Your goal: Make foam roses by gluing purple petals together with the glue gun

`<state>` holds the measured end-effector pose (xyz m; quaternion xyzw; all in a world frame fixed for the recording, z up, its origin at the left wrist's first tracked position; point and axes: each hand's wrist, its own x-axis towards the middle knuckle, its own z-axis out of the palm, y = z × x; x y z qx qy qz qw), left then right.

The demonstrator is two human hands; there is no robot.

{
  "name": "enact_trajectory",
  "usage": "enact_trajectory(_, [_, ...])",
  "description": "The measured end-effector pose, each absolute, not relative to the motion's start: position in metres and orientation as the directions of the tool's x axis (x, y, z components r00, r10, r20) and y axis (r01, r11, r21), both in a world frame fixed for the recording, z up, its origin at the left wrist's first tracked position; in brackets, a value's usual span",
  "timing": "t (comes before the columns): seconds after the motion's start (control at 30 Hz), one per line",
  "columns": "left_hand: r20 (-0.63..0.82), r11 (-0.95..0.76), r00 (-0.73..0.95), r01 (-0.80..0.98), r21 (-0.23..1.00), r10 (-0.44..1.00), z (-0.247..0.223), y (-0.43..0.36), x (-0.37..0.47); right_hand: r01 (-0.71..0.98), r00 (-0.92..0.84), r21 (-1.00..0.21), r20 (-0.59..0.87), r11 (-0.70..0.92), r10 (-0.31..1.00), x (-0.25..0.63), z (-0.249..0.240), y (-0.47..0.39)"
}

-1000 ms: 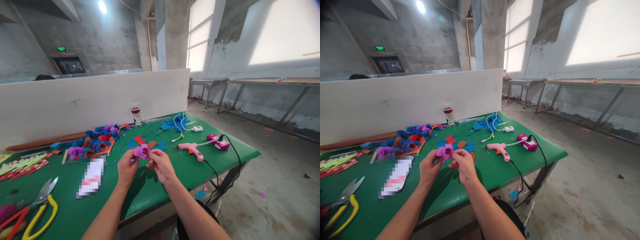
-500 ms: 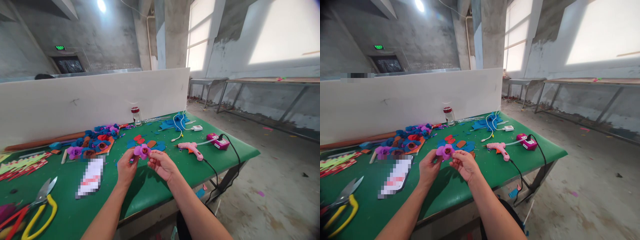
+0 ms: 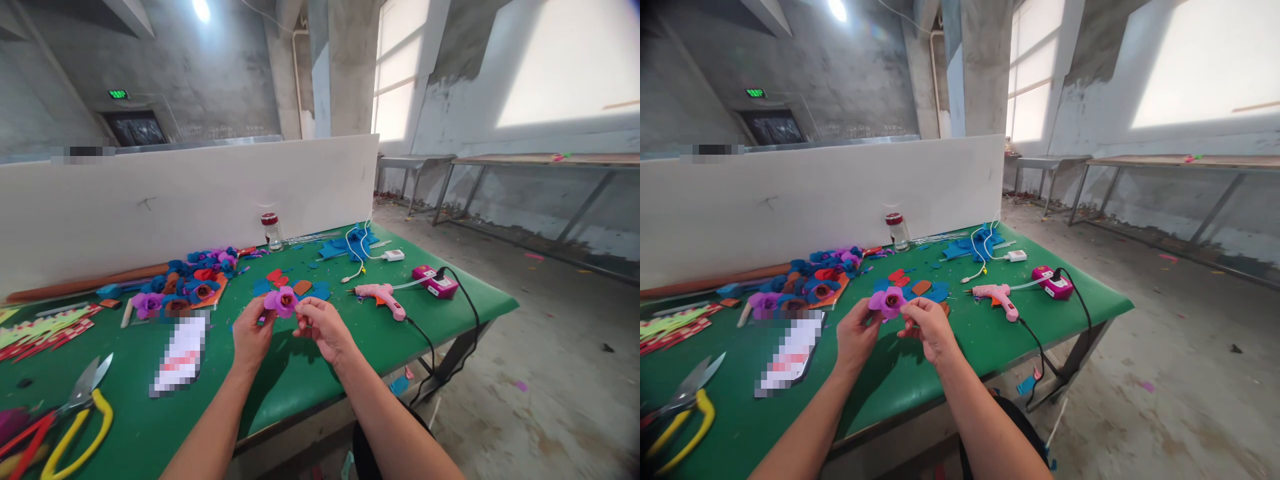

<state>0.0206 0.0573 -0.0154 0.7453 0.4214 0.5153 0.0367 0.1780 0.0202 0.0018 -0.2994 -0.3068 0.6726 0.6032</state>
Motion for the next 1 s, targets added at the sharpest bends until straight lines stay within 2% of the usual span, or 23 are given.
enact_trajectory(0.2, [0.755,-0.664,0.151,0.605,0.44,0.638,-0.0145,0.0557,0.022,-0.542,-0.085,-0.834,-0.066,-0.102,0.994,0.1769,-0.0013,0.0222])
enact_trajectory(0.37, [0.762,-0.674,0.158,0.601,0.43,0.628,-0.0144,0.055,0.0223,-0.552,-0.092,-0.828,-0.055,-0.097,0.994,0.1788,-0.0021,0.0228])
enact_trajectory(0.57, [0.753,-0.671,0.155,0.591,0.448,0.64,-0.0163,0.0573,0.022,-0.594,-0.19,-0.788,-0.056,-0.16,0.98,0.1816,-0.0031,0.0236])
enact_trajectory(0.7, [0.745,-0.661,0.138,0.586,0.469,0.652,-0.0157,0.0569,0.0223,-0.518,-0.016,-0.855,-0.026,-0.031,1.0,0.1808,-0.0033,0.0251])
enact_trajectory(0.83, [0.758,-0.677,0.165,0.595,0.434,0.631,-0.0133,0.056,0.0231,-0.384,0.159,-0.916,0.057,0.115,0.986,0.1777,-0.0027,0.0266])
enact_trajectory(1.0, [0.795,-0.702,0.188,0.612,0.365,0.577,-0.0137,0.057,0.0225,-0.365,0.165,-0.927,0.024,0.083,0.986,0.1758,-0.0021,0.0264])
